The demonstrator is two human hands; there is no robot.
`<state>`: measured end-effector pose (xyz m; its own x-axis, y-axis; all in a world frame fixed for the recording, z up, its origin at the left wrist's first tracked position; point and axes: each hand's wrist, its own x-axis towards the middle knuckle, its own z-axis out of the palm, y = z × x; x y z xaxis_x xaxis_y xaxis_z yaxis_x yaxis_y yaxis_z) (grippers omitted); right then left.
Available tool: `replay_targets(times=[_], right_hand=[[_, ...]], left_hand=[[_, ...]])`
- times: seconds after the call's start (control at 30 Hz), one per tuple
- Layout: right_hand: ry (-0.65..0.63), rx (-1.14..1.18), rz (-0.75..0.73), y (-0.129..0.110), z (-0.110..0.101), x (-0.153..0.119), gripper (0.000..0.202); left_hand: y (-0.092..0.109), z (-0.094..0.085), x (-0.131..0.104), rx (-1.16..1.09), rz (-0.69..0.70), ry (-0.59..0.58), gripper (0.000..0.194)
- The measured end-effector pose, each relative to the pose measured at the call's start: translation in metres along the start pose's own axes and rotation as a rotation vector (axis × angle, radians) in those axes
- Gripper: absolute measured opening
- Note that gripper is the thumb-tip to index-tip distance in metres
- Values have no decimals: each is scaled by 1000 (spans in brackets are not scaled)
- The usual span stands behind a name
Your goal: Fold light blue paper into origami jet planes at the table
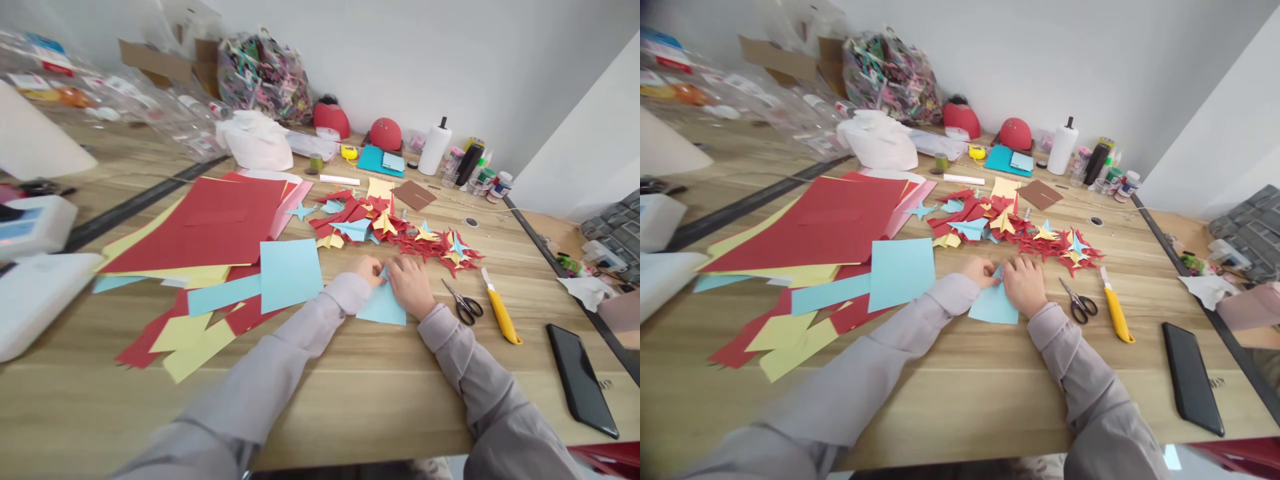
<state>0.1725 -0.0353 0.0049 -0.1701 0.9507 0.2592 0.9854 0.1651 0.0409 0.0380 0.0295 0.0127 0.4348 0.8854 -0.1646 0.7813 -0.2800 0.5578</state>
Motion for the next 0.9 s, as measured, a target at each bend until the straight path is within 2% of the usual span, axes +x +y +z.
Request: replay_targets(times=[0.03,0.1,0.17,0.23,0.37,0.6,0.77,0.9], right_hand=[[19,3,0,1,1,0,36],[84,-3,-11,2,1,0,35],[167,-9,-50,4,1,0,30],[240,17,-82,5,0,1,26],[276,162,-123,6,-3,1,21],[172,251,-233,5,-8,-1,24],[176,262,-281,4,-8,-1,24],[189,287,-260,10,-6,-3,22]], left_hand=[[-2,-1,2,18,69,14,16],[-4,-9,3,113,246,113,10],[-6,-20,0,219,452,189,14],[-5,-29,-3,306,549,210,18],[1,-35,-8,417,608,191,22],[1,-41,-8,524,677,63,20],[-4,-49,-7,510,711,72,20],[-14,-59,-5,522,712,117,20]])
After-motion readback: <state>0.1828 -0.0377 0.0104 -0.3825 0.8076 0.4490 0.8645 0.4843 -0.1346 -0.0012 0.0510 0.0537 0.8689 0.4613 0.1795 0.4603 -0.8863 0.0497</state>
